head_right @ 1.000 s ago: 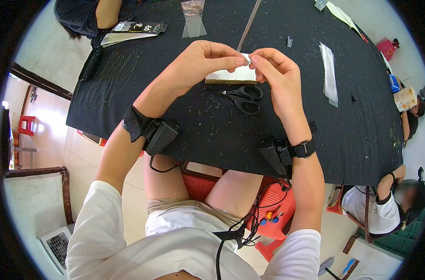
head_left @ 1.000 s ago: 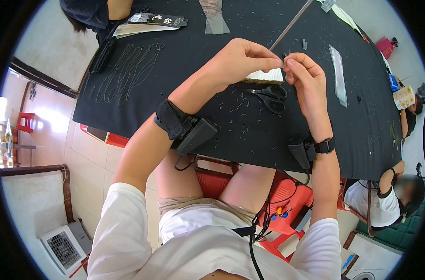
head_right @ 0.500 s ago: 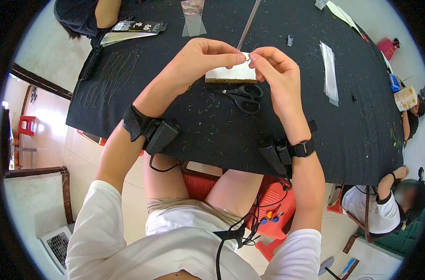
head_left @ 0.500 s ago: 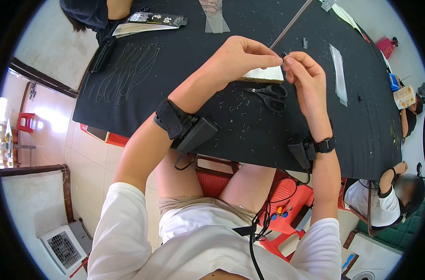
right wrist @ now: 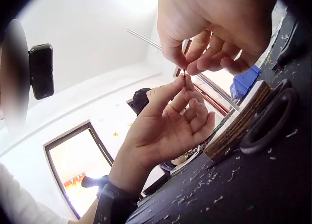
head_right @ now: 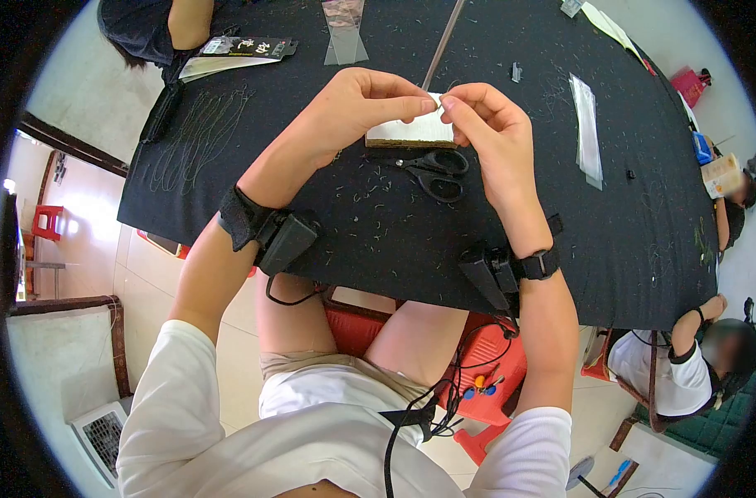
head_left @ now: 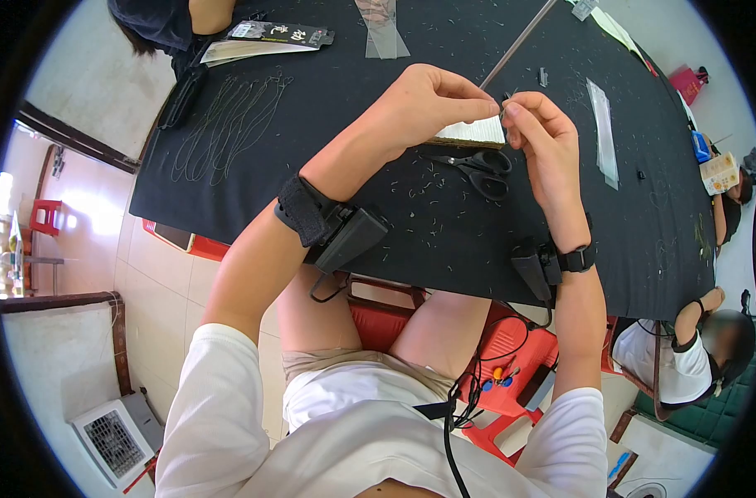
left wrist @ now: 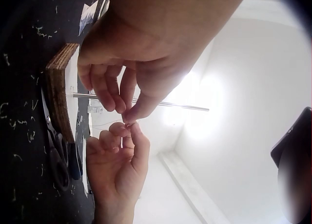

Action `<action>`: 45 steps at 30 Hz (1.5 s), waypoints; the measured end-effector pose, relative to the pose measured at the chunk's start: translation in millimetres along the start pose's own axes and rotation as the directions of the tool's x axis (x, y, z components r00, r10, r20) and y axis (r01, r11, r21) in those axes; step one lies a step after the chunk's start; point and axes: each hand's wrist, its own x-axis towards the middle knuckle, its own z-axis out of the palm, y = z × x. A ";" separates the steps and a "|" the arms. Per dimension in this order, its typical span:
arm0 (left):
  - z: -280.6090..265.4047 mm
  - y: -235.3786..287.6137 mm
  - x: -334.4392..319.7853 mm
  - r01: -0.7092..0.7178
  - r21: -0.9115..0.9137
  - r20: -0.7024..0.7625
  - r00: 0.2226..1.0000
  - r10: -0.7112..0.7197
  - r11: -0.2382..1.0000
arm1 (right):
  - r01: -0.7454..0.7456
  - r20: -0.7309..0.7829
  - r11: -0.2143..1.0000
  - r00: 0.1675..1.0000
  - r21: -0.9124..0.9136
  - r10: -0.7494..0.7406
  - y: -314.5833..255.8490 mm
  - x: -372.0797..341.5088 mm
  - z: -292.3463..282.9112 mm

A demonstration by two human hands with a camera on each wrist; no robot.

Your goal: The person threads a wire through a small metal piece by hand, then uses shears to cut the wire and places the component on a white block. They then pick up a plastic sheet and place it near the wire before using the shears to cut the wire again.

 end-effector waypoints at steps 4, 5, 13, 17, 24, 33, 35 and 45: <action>-0.2 -0.6 0.4 0.004 0.004 0.009 1.000 -0.004 1.000 | 0.008 0.005 1.000 1.000 -0.007 -0.008 -0.4 -0.4 0.4; -0.1 -0.4 0.4 0.007 0.013 0.008 1.000 -0.007 1.000 | 0.005 0.002 1.000 1.000 -0.009 -0.005 -1.1 -0.5 0.7; -0.1 3.3 -1.8 0.007 -0.038 -0.030 1.000 -0.008 0.999 | -0.027 0.007 1.000 1.000 -0.008 0.027 -3.2 -1.3 1.5; -0.2 4.1 -2.2 0.024 -0.045 -0.038 0.999 -0.026 0.999 | -0.021 -0.003 0.998 1.000 -0.063 0.021 -2.8 -1.7 3.8; -0.2 4.1 -2.3 0.008 -0.003 -0.052 0.999 -0.008 1.000 | 0.021 -0.031 0.994 0.999 -0.111 -0.025 -3.9 -1.6 3.5; 0.5 3.0 -1.9 0.027 -0.061 -0.038 0.999 -0.030 0.998 | 0.014 -0.012 0.998 1.000 -0.060 -0.015 -2.7 -1.1 0.8; 0.2 1.4 -0.9 0.023 -0.061 -0.019 1.000 -0.025 0.998 | 0.014 -0.003 0.999 1.000 -0.050 -0.014 -3.0 -1.2 0.6; 0.1 1.8 -0.4 0.044 -0.052 -0.019 0.999 -0.045 0.998 | 0.010 -0.042 1.000 0.999 -0.014 -0.010 -2.0 -0.2 -0.2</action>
